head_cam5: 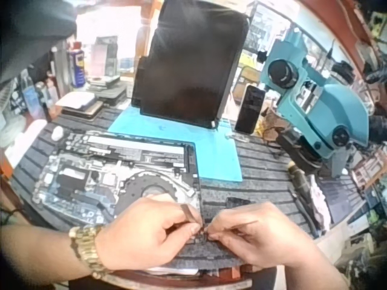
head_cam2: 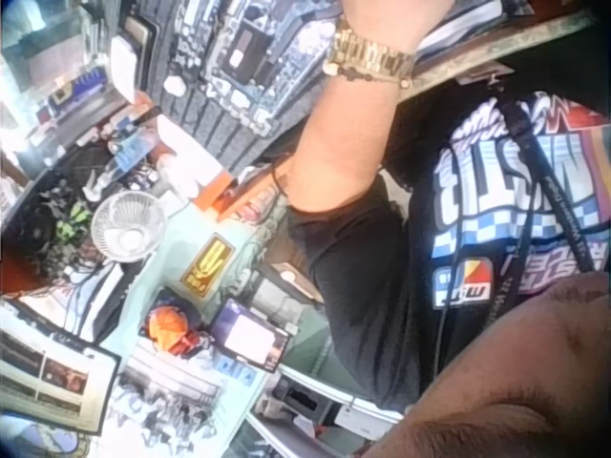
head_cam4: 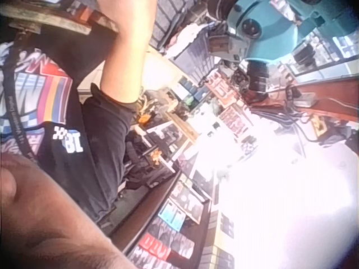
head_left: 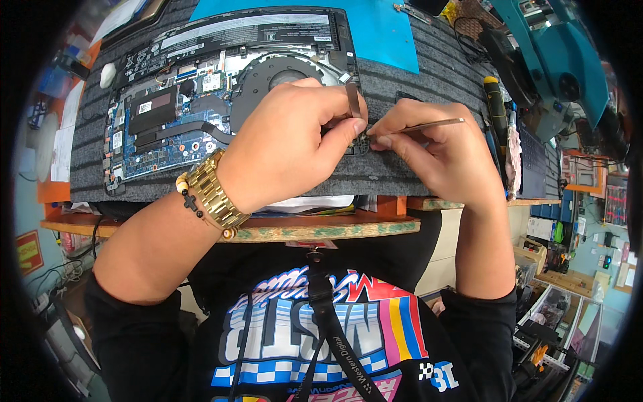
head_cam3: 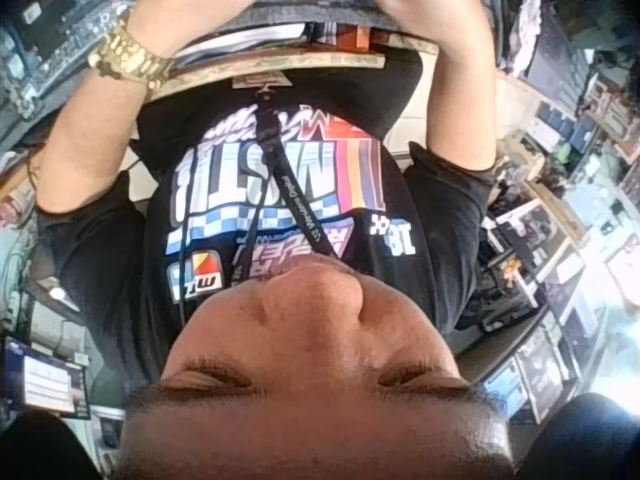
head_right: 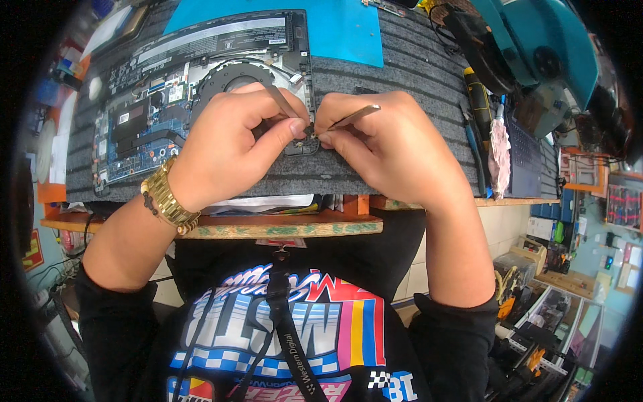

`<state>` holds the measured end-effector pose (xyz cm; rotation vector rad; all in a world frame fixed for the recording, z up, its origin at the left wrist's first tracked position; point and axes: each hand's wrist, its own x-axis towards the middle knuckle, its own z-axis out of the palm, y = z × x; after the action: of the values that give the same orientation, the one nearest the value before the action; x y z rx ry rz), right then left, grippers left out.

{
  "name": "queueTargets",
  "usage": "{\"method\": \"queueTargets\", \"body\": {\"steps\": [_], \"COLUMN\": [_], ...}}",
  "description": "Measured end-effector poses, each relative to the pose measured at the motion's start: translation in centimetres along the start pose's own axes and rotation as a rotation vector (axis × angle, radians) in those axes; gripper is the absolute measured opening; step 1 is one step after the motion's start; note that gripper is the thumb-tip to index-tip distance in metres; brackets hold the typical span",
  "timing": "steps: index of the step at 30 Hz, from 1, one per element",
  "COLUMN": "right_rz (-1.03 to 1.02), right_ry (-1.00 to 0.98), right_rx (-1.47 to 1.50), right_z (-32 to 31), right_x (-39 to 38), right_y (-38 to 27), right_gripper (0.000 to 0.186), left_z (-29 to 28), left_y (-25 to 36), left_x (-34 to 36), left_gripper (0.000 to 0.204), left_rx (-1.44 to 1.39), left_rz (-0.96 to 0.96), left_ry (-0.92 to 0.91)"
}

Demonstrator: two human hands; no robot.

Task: The person uses tweezers to position and attach a small internal component onto a laptop motherboard next to a cooling fan, then uses a small white pad to clean the area.

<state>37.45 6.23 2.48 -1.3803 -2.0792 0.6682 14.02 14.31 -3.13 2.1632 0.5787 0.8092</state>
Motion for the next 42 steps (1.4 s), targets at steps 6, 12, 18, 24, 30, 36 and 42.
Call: {"method": "queueTargets", "body": {"steps": [6, 12, 18, 24, 30, 36, 42], "right_rz": [-0.041, -0.041, -0.011, -0.011, -0.018, 0.001, 0.045], "right_ry": [-0.051, -0.045, -0.035, -0.046, -0.004, 0.072, 0.086], "right_rx": [-0.028, 0.016, 0.025, 0.008, 0.055, 0.1, 0.098], "right_z": [-0.3, -0.2, -0.4, -0.4, 0.0, 0.9, 0.7], "right_x": [0.6, 0.3, 0.1, 0.1, -0.2, -0.9, -1.0], "right_y": [-0.3, 0.5, 0.3, 0.1, 1.0, 1.2, 0.8], "right_gripper": [0.008, 0.009, 0.008, 0.007, 0.007, 0.006, 0.006], "left_z": [0.0, 0.2, 0.1, 0.2, 0.1, 0.1, 0.2], "left_y": [-0.2, -0.1, -0.1, -0.3, -0.1, 0.0, -0.2], "left_x": [-0.1, 0.1, 0.0, 0.0, 0.0, 0.1, 0.1], "left_gripper": [0.011, 0.009, 0.009, 0.01, 0.01, 0.011, 0.011], "left_rx": [0.017, -0.012, 0.001, 0.006, -0.01, -0.004, -0.004], "left_rz": [0.023, 0.037, 0.016, 0.047, 0.026, -0.004, 0.02], "left_ry": [0.007, 0.017, 0.025, 0.03, 0.013, 0.003, 0.019]}}
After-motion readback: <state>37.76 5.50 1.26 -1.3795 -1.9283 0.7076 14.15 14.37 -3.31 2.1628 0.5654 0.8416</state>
